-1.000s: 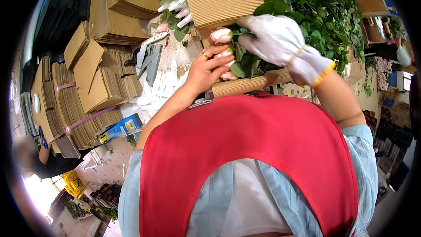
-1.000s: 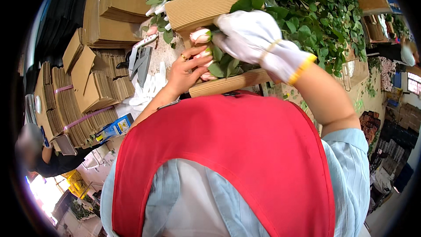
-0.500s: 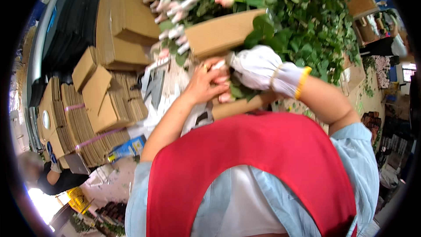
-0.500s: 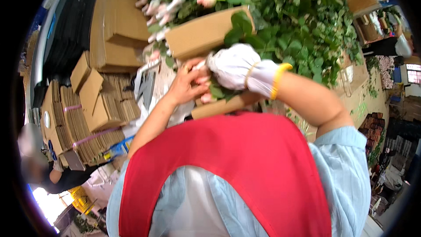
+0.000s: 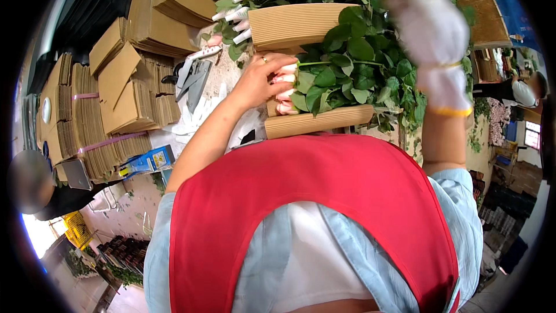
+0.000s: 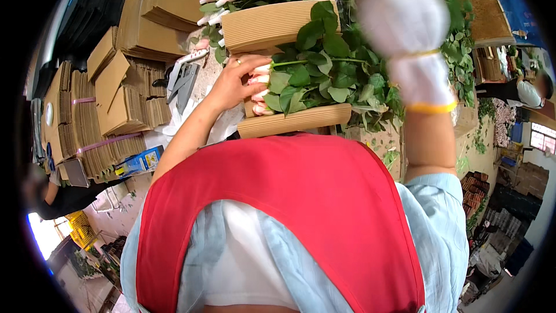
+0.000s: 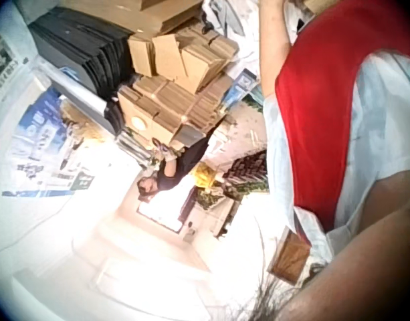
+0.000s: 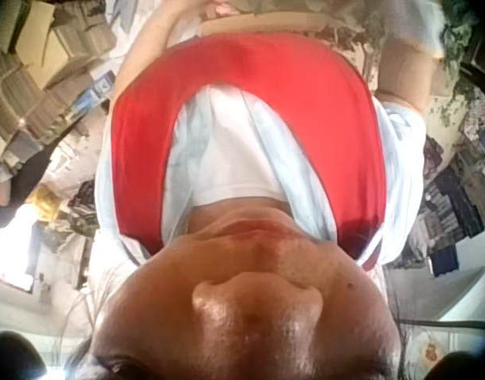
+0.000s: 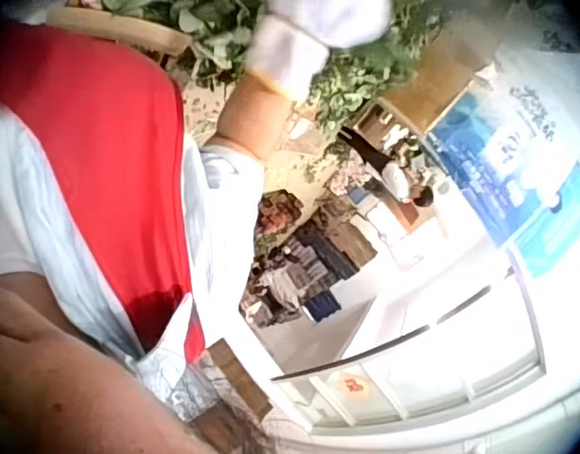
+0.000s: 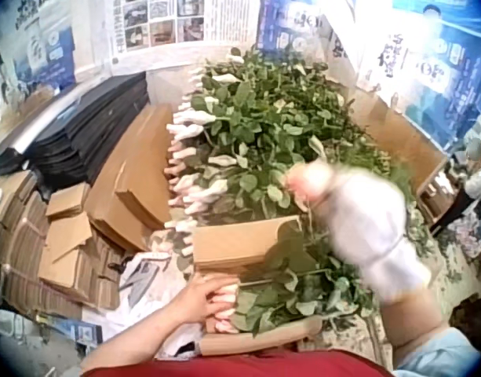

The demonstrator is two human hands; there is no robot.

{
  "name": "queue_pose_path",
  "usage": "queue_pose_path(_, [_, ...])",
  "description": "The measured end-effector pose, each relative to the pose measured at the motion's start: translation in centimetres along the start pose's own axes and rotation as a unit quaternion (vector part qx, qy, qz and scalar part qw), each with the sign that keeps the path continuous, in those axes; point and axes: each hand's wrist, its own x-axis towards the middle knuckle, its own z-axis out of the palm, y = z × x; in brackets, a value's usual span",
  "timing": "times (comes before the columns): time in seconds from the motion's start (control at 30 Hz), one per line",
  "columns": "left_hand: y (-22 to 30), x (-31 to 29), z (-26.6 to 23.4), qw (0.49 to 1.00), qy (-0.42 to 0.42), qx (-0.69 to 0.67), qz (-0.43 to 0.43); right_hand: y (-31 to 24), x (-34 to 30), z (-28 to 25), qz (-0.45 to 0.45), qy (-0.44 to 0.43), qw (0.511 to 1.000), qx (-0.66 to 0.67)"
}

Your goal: The person places flowers into cardboard sleeves by hand, stacks the prepared sleeves, and secures them using a stapler.

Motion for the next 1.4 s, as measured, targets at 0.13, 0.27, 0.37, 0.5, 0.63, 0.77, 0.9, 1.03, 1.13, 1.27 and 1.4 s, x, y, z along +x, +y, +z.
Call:
queue_pose_path(0.13, [0.1,0.2,0.3,0.999,-0.019,0.008,-0.025,-3.3,-3.2,8.8,-0.215,-0.071,0.971,0.072])
queue_pose_path(0.27, [-0.4,0.0,0.7,1.0,-0.011,-0.008,-0.008,-2.7,-4.1,10.5,-0.229,-0.017,0.971,0.064])
queue_pose_path(0.37, [0.3,-0.9,1.8,0.998,0.037,0.046,-0.014,-2.3,-4.3,12.0,-0.279,-0.02,0.958,-0.054])
queue_pose_path(0.5, [1.7,-1.3,2.0,0.965,0.096,0.243,0.019,-2.4,-4.0,12.5,-0.281,0.014,0.956,-0.084])
queue_pose_path(0.63, [0.7,-1.0,1.2,0.957,0.029,0.283,0.064,-2.7,-4.3,12.7,-0.285,0.011,0.953,-0.1])
queue_pose_path(0.77, [-1.2,-1.0,2.3,0.999,0.039,0.009,-0.031,-3.3,-4.9,12.5,-0.287,-0.007,0.946,-0.153])
queue_pose_path(0.9, [-1.2,-1.0,1.8,0.999,0.049,0.009,-0.002,-5.9,-4.1,5.7,-0.16,-0.209,0.963,-0.054])
queue_pose_path(1.03, [-0.6,-1.8,1.0,0.996,0.06,-0.055,-0.047,-5.6,-5.9,2.7,-0.143,-0.025,0.985,0.096])
queue_pose_path(1.13, [0.0,-6.0,-1.8,0.928,0.182,-0.199,-0.256,-3.6,-7.8,2.3,-0.136,-0.021,0.975,0.172])
queue_pose_path(1.27, [-0.4,-13.3,-6.7,0.914,0.247,0.071,-0.312,-3.3,-9.4,0.8,-0.119,-0.037,0.972,0.199])
queue_pose_path(1.4, [1.3,-13.6,-11.4,0.851,0.382,0.315,-0.177,-4.7,-8.1,0.5,-0.257,-0.002,0.946,0.196])
